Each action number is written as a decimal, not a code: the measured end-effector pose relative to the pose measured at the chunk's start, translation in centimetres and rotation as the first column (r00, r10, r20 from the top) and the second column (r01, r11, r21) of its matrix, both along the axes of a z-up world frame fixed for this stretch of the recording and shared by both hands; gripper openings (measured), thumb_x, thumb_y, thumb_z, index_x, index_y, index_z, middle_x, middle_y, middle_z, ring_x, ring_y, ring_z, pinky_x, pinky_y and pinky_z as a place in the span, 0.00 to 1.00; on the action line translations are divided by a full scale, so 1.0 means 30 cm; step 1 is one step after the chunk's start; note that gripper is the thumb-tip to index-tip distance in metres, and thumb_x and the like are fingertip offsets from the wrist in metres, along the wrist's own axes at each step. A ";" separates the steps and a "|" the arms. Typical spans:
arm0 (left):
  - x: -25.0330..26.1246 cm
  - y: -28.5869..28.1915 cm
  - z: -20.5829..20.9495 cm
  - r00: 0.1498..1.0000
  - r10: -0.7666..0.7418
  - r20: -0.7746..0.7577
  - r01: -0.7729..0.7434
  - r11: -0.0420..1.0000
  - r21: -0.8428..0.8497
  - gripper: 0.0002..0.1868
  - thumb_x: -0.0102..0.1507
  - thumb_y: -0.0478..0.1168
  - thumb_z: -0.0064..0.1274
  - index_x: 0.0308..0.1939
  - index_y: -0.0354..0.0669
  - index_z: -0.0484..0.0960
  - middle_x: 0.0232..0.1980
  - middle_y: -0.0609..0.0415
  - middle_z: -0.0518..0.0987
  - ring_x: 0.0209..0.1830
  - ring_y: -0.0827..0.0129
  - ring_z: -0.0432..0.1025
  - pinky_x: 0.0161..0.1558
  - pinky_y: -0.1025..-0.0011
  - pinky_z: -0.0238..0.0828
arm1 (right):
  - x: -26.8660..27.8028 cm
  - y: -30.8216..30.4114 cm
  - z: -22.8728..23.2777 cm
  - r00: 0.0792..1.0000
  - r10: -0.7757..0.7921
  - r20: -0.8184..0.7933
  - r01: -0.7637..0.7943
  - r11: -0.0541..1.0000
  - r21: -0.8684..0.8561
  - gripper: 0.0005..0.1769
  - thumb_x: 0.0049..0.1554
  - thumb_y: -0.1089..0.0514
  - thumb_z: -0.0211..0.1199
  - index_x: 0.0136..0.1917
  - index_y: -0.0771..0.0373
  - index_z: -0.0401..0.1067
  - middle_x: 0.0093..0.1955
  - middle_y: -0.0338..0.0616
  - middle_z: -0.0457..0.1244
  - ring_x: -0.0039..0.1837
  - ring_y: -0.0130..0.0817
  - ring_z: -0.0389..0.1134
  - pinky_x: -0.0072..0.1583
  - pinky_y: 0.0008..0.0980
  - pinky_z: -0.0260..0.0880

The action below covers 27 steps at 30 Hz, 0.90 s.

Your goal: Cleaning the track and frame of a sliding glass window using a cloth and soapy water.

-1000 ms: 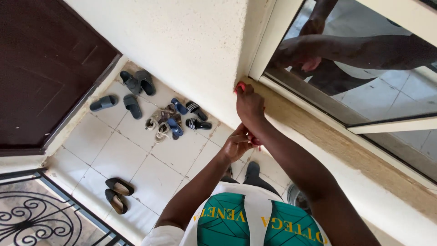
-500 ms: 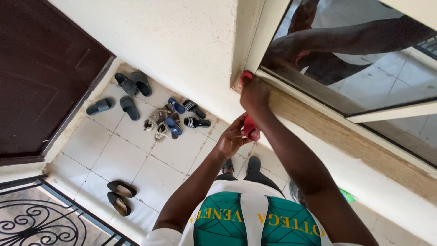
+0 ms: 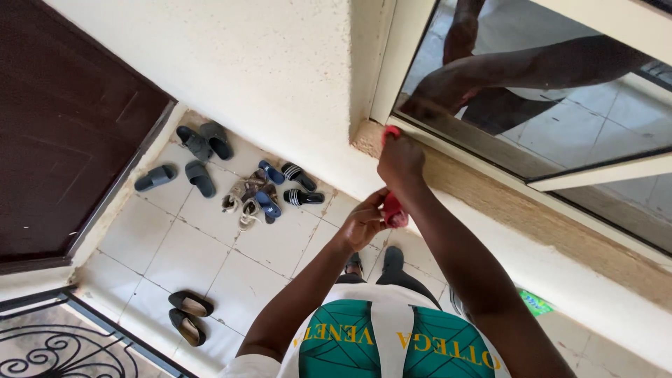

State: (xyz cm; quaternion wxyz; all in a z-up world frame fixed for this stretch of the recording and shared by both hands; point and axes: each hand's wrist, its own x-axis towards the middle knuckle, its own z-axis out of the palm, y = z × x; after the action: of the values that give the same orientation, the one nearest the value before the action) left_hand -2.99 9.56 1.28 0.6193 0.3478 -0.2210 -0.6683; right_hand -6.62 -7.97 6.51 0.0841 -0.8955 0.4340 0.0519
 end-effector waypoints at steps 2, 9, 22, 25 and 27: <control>0.005 0.002 -0.042 1.000 0.009 0.001 -0.009 1.000 -0.007 0.50 0.54 0.37 0.46 0.82 0.40 0.50 0.76 0.41 0.63 0.72 0.52 0.64 0.68 0.50 0.65 | 0.033 0.009 -0.022 1.000 0.010 0.003 -0.010 1.000 -0.004 0.25 0.58 0.56 0.57 0.67 0.65 0.66 0.55 0.61 0.65 0.49 0.49 0.73 0.43 0.47 0.75; -0.005 0.000 0.014 0.994 0.111 -0.011 -0.111 0.994 0.007 0.48 0.54 0.34 0.43 0.81 0.44 0.52 0.75 0.43 0.64 0.68 0.54 0.67 0.67 0.53 0.65 | 0.073 -0.039 -0.046 0.996 0.087 -0.013 -0.087 0.996 -0.022 0.21 0.63 0.53 0.55 0.67 0.64 0.67 0.56 0.62 0.66 0.49 0.50 0.74 0.42 0.46 0.76; -0.262 -0.079 -0.002 0.930 0.367 -0.031 -0.368 0.928 -0.066 0.45 0.57 0.32 0.41 0.81 0.45 0.52 0.77 0.47 0.64 0.68 0.56 0.67 0.65 0.54 0.67 | -0.038 -0.126 -0.089 0.896 0.428 0.119 -0.411 0.900 -0.143 0.25 0.59 0.58 0.57 0.70 0.60 0.67 0.63 0.63 0.62 0.53 0.57 0.72 0.48 0.52 0.74; -0.335 -0.105 -0.070 0.917 0.393 -0.064 -0.396 0.916 -0.056 0.43 0.59 0.33 0.42 0.81 0.43 0.54 0.77 0.46 0.64 0.71 0.56 0.67 0.67 0.54 0.67 | -0.117 -0.164 -0.122 0.790 0.603 0.108 -0.574 0.790 -0.214 0.23 0.58 0.60 0.56 0.67 0.54 0.71 0.61 0.60 0.64 0.54 0.56 0.72 0.49 0.53 0.74; -0.383 -0.129 -0.091 0.914 0.399 -0.077 -0.405 0.911 -0.083 0.43 0.59 0.32 0.41 0.81 0.41 0.54 0.77 0.44 0.64 0.72 0.56 0.67 0.68 0.54 0.67 | -0.115 -0.215 -0.171 0.735 0.678 0.018 -0.652 0.714 -0.256 0.22 0.52 0.59 0.58 0.60 0.50 0.75 0.58 0.56 0.66 0.58 0.53 0.71 0.56 0.55 0.72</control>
State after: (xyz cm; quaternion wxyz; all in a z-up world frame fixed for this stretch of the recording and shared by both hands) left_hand -14.47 5.70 -1.47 0.7658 0.3358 -0.1588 -0.5250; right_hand -10.06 -14.43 1.39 -0.0218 -0.9963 0.0802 -0.0220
